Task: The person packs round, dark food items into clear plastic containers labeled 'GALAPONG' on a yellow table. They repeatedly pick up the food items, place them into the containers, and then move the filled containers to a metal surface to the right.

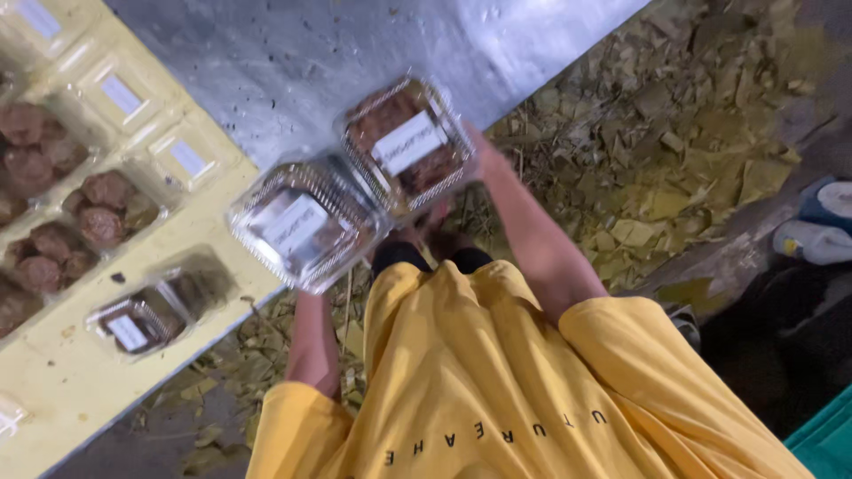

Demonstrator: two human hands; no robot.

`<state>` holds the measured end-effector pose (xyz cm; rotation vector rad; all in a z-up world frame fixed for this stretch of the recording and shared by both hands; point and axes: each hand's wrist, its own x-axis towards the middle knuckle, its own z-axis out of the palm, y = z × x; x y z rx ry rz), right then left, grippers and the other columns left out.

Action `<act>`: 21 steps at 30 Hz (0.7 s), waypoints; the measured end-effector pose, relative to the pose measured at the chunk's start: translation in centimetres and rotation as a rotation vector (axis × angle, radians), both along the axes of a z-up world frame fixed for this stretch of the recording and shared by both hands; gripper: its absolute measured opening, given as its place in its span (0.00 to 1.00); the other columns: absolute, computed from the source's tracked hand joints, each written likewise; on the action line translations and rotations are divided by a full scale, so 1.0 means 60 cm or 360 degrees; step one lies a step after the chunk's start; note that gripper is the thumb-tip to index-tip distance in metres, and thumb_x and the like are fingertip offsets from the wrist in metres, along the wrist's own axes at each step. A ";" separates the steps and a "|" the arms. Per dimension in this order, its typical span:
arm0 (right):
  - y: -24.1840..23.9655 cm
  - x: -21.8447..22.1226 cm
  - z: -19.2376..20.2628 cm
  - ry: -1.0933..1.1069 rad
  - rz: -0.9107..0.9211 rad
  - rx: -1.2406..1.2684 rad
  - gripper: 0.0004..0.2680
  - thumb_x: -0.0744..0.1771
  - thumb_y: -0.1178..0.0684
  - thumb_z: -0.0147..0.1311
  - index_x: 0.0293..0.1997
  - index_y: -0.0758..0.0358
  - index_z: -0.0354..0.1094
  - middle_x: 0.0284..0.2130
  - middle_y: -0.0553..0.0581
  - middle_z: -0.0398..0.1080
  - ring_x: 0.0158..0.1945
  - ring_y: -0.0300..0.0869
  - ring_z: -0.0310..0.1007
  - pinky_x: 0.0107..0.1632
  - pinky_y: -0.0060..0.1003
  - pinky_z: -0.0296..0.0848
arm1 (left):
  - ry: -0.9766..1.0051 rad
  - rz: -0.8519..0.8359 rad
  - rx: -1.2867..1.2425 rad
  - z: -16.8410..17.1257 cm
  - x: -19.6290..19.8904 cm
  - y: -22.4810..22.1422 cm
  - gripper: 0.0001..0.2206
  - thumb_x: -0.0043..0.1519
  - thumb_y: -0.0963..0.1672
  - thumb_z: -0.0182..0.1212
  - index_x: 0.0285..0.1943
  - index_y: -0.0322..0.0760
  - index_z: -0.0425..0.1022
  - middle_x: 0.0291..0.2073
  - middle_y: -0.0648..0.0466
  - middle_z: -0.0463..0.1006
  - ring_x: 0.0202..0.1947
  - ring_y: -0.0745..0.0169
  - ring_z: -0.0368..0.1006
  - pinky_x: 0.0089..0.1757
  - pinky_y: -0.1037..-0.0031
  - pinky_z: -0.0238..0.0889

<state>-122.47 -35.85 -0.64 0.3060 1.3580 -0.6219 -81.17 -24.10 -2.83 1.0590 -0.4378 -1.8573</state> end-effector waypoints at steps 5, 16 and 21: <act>-0.031 0.000 0.040 0.0014 0.0317 -0.0244 0.33 0.65 0.25 0.42 0.73 0.58 0.56 0.68 0.65 0.57 0.69 0.58 0.57 0.68 0.57 0.60 | -0.0039 -0.0023 -0.0042 -0.016 -0.031 0.009 0.28 0.69 0.48 0.56 0.76 0.33 0.58 0.66 0.47 0.68 0.65 0.52 0.65 0.63 0.57 0.59; -0.185 -0.174 0.186 0.0062 0.0250 -0.0848 0.29 0.66 0.29 0.43 0.70 0.59 0.58 0.64 0.64 0.59 0.65 0.56 0.59 0.64 0.53 0.61 | 0.0072 -0.0170 -0.0332 0.006 -0.273 -0.118 0.27 0.67 0.45 0.61 0.74 0.32 0.59 0.64 0.46 0.70 0.62 0.52 0.68 0.60 0.58 0.64; -0.238 -0.297 0.228 0.0140 0.0181 -0.1001 0.27 0.66 0.31 0.44 0.68 0.59 0.59 0.62 0.63 0.60 0.63 0.54 0.60 0.62 0.51 0.61 | 0.0111 -0.0205 -0.0466 -0.011 -0.419 -0.203 0.27 0.65 0.43 0.64 0.73 0.32 0.60 0.64 0.46 0.70 0.61 0.53 0.69 0.59 0.58 0.66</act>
